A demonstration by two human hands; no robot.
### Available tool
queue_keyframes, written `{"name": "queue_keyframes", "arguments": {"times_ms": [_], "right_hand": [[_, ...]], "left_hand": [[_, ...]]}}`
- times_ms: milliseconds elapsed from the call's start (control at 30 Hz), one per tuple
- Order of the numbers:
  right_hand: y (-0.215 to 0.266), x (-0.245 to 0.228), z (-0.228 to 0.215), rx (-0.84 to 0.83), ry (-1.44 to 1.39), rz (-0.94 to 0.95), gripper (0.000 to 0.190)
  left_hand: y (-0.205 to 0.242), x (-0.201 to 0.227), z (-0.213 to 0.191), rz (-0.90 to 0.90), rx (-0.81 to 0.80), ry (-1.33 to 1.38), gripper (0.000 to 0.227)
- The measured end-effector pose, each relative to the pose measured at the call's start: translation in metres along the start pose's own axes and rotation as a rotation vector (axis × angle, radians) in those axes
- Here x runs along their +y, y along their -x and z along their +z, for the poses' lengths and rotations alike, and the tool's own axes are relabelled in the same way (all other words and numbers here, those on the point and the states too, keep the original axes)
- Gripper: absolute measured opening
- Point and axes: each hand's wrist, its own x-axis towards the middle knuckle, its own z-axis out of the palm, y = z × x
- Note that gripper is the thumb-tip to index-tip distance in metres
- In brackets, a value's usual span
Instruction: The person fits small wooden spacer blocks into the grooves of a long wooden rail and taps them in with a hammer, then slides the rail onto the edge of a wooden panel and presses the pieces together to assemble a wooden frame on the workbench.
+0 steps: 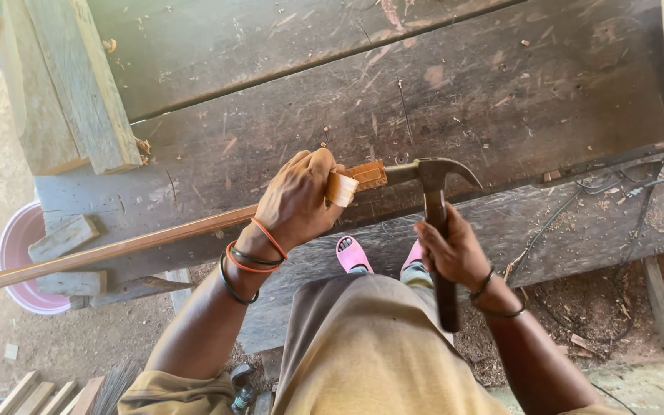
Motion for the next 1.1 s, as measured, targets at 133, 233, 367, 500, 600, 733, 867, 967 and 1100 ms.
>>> {"name": "queue_keyframes", "arguments": {"times_ms": [133,233,367,500,600,733,867,967,1100], "right_hand": [[0.0,-0.012,-0.002,-0.046,0.074,0.048,0.013],[0.0,0.004,-0.017,-0.049,0.035,0.009,0.012],[0.0,0.003,-0.016,0.031,-0.109,-0.052,0.011],[-0.007,0.006,-0.007,0.037,-0.076,0.042,0.009],[-0.006,-0.003,-0.005,-0.028,0.017,0.067,0.01],[0.002,0.003,-0.01,-0.021,-0.072,0.024,0.008],[0.002,0.0,-0.019,0.118,-0.185,-0.046,0.008],[-0.002,0.0,-0.011,0.158,-0.219,-0.071,0.01],[0.003,-0.005,0.0,-0.008,-0.046,0.059,0.013]], "left_hand": [[-0.002,0.002,-0.002,-0.023,-0.031,-0.013,0.031],[-0.002,0.0,0.0,-0.071,-0.06,-0.013,0.029],[0.001,-0.001,0.0,0.014,0.0,-0.003,0.029],[0.0,-0.001,0.0,-0.005,-0.03,0.006,0.029],[0.0,-0.003,0.001,0.028,-0.022,0.009,0.03],[0.004,-0.007,0.005,0.042,0.008,-0.003,0.03],[0.002,-0.006,0.003,0.013,-0.012,-0.003,0.031],[0.003,-0.005,0.002,0.024,-0.016,-0.005,0.031],[0.0,-0.002,0.001,0.007,-0.05,-0.005,0.03]]}}
